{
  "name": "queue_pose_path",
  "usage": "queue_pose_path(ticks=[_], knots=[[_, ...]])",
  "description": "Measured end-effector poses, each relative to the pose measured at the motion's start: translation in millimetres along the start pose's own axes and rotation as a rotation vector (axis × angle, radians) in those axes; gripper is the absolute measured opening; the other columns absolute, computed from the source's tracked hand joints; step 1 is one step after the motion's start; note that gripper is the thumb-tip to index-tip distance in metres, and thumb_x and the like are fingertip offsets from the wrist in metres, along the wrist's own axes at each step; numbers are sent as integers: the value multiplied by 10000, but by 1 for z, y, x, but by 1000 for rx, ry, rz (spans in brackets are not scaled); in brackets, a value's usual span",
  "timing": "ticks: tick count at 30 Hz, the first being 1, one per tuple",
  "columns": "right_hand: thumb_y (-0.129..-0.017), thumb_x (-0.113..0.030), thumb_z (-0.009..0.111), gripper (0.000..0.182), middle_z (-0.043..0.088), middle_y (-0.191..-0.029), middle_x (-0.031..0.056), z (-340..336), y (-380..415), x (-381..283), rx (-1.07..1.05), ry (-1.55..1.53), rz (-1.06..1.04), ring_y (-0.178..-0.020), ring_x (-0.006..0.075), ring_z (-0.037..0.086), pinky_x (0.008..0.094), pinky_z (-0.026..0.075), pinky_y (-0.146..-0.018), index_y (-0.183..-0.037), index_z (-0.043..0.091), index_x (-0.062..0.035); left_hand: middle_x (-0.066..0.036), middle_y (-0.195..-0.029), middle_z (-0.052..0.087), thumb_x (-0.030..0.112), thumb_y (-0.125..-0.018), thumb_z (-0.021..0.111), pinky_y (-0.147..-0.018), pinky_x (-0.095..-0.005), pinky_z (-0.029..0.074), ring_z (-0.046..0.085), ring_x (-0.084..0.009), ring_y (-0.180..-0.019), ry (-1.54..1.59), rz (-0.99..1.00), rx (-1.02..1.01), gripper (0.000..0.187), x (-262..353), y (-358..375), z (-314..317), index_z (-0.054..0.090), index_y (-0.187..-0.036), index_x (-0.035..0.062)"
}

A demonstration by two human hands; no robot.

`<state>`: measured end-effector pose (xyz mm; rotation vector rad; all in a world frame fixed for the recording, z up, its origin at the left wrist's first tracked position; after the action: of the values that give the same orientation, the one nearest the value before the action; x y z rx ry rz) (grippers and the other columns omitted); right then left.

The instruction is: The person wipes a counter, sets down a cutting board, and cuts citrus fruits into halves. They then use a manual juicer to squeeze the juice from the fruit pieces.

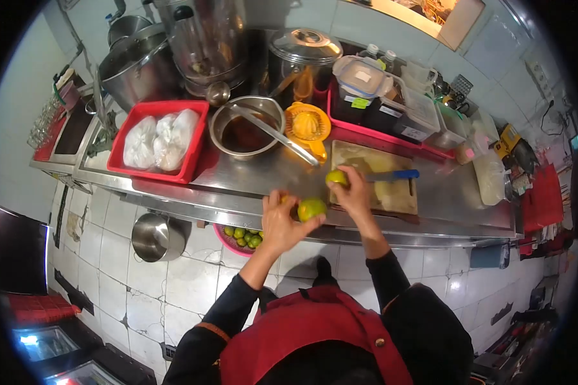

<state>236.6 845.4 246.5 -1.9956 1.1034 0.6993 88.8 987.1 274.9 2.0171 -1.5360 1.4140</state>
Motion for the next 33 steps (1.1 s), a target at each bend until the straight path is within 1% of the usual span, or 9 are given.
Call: queue_pose_path(ticks=[5,9,13,16,20,24,28,31,33], knots=[[-665,-65,689,623,509,-1104,205,32,6,20,-327,-13,-326,-959,363,532,380,446,-831,-1249,479,-121,-212,-1131,452,391,-605,752,-885,-460,356,404,-379,-1041,-450,-75,136,521,-21,-26,35,621,-944,17],[-701,-127,665,679,490,-1201,196,-15,-15,13,-573,-76,-207,-1117,392,471,416,396,-934,-1325,397,-132,-199,-1309,358,325,-622,726,-863,-577,321,317,-422,-1185,-588,-223,20,571,-32,-25,49,560,-1107,73],[-683,-11,572,564,500,-1164,167,-76,-54,89,-420,358,-361,-1087,351,465,451,399,-902,-1235,468,-51,-159,-1296,386,251,-656,665,-888,-677,244,312,-408,-1221,-530,35,126,605,11,-30,66,488,-1213,97],[-671,37,546,515,498,-1161,147,-109,-65,144,-440,531,-267,-1108,322,461,480,408,-867,-1177,509,-50,-163,-1287,395,198,-681,624,-902,-712,203,322,-367,-1235,-728,-26,-218,562,22,-35,108,488,-1217,98],[-665,52,546,428,512,-1108,128,-134,-57,157,-520,565,-314,-1061,310,485,498,426,-768,-1082,538,-45,-96,-1069,504,155,-727,553,-923,-716,175,438,-312,-1083,-899,-186,-214,332,-3,-41,134,537,-1054,98],[-672,13,585,305,569,-871,149,-146,-63,169,-622,298,-279,-849,327,560,441,445,-676,-962,505,-31,-96,-955,525,167,-688,619,-882,-642,253,478,-277,-982,-698,-82,8,325,28,-43,131,539,-997,108],[-694,-12,604,295,566,-755,195,-146,-49,158,-512,116,-189,-737,377,573,434,450,-652,-947,454,-34,-116,-928,582,121,-570,779,-785,-365,447,545,-299,-859,-189,-23,193,523,53,-57,159,543,-1033,67],[-747,-14,571,342,568,-817,273,-133,-32,144,-444,68,-156,-766,439,569,508,427,-651,-1042,398,-32,-135,-939,588,156,-603,799,-704,-359,477,586,-284,-806,10,-317,128,526,44,-68,197,538,-1046,45],[-754,-11,559,353,567,-812,274,-127,-21,134,-435,92,-128,-764,440,568,508,428,-648,-1066,396,-32,-139,-924,591,166,-630,784,-677,-346,482,592,-265,-771,-40,-209,159,493,39,-69,213,555,-1047,36]])
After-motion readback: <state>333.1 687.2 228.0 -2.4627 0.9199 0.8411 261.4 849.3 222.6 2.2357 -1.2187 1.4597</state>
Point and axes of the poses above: each hand's wrist, its own y-axis away from the middle knuckle, its own z-axis out of the palm, x = y × z, the point moved 5 cm from there along -y, towards the middle knuckle
